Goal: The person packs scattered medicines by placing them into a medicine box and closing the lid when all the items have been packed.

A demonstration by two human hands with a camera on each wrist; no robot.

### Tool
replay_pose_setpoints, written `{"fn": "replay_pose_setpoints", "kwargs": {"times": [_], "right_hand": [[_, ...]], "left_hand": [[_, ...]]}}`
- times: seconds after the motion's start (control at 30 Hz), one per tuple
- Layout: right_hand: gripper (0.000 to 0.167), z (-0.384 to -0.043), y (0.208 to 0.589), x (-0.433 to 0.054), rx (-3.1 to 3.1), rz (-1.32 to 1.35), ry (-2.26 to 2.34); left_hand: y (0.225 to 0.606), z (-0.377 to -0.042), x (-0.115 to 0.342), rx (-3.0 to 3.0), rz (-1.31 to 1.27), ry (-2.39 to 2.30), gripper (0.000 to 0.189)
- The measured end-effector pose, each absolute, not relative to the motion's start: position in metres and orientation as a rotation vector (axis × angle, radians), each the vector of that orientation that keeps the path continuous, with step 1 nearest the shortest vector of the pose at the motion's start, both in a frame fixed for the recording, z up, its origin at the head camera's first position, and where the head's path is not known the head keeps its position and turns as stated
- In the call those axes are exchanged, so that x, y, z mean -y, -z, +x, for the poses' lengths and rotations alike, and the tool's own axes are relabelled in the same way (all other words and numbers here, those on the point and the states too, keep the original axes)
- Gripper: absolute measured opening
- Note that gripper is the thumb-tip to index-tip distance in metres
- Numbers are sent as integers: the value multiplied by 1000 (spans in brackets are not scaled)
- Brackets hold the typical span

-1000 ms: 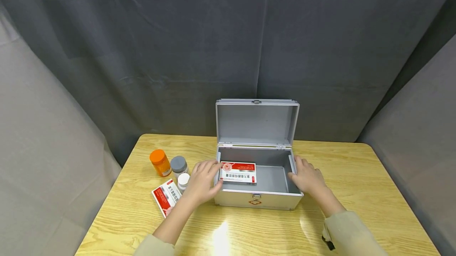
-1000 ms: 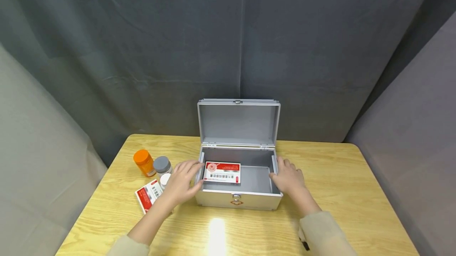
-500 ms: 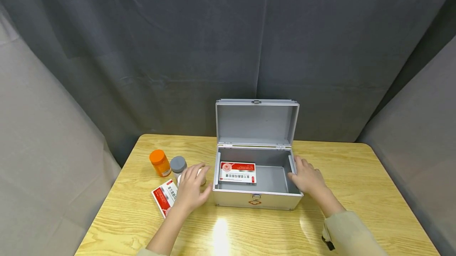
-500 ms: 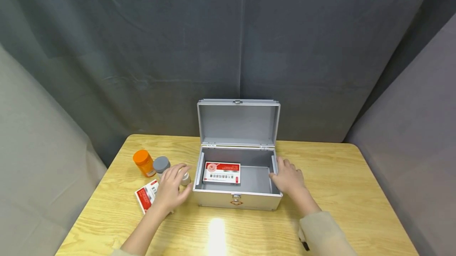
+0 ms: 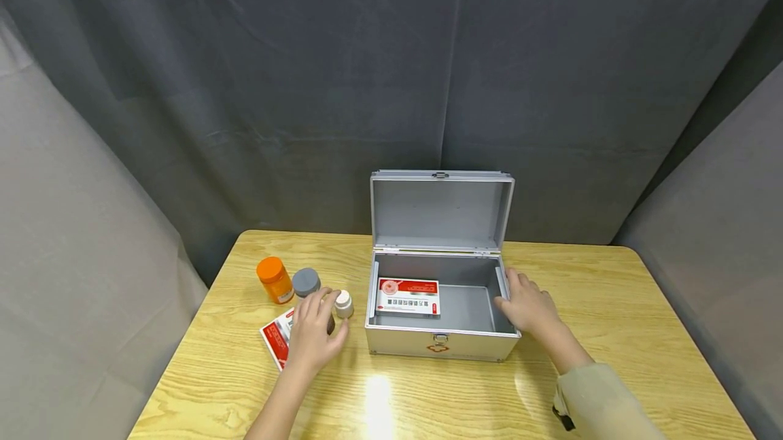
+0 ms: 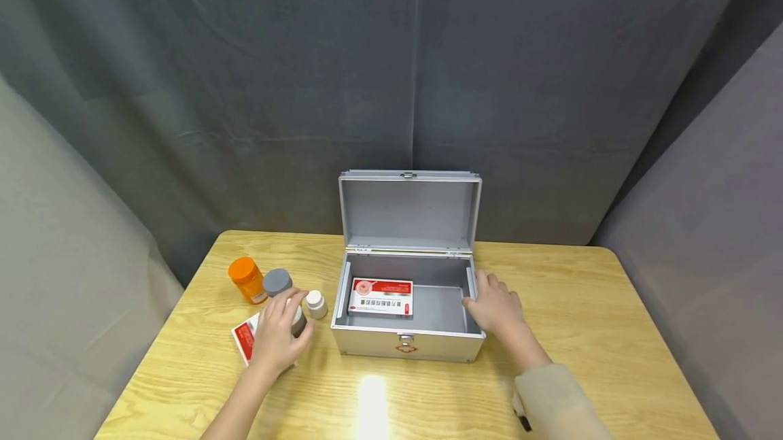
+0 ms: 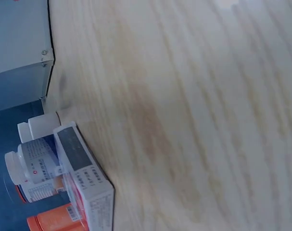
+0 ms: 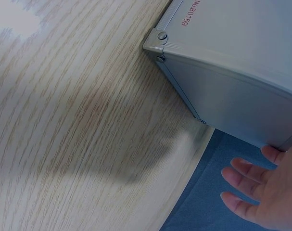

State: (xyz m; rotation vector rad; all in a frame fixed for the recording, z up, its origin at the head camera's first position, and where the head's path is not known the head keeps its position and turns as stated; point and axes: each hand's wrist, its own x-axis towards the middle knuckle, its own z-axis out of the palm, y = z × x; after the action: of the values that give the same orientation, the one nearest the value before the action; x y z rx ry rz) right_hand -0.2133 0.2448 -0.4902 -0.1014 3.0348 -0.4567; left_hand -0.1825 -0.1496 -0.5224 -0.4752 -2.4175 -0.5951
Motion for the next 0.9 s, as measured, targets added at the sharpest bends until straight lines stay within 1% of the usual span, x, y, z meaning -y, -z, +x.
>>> {"fn": "replay_pose_setpoints", "kwargs": {"times": [0.33, 0.7, 0.9], "right_hand": [[69, -213, 491, -245, -3024, -99, 454], [68, -213, 491, -245, -3028, -100, 458], [68, -213, 492, -245, -3027, -96, 460]], "left_hand": [[539, -181, 166, 2471, -272, 583, 53], [548, -173, 179, 2567, -52, 612, 75], [555, -171, 185, 2698, 115, 665, 86]]}}
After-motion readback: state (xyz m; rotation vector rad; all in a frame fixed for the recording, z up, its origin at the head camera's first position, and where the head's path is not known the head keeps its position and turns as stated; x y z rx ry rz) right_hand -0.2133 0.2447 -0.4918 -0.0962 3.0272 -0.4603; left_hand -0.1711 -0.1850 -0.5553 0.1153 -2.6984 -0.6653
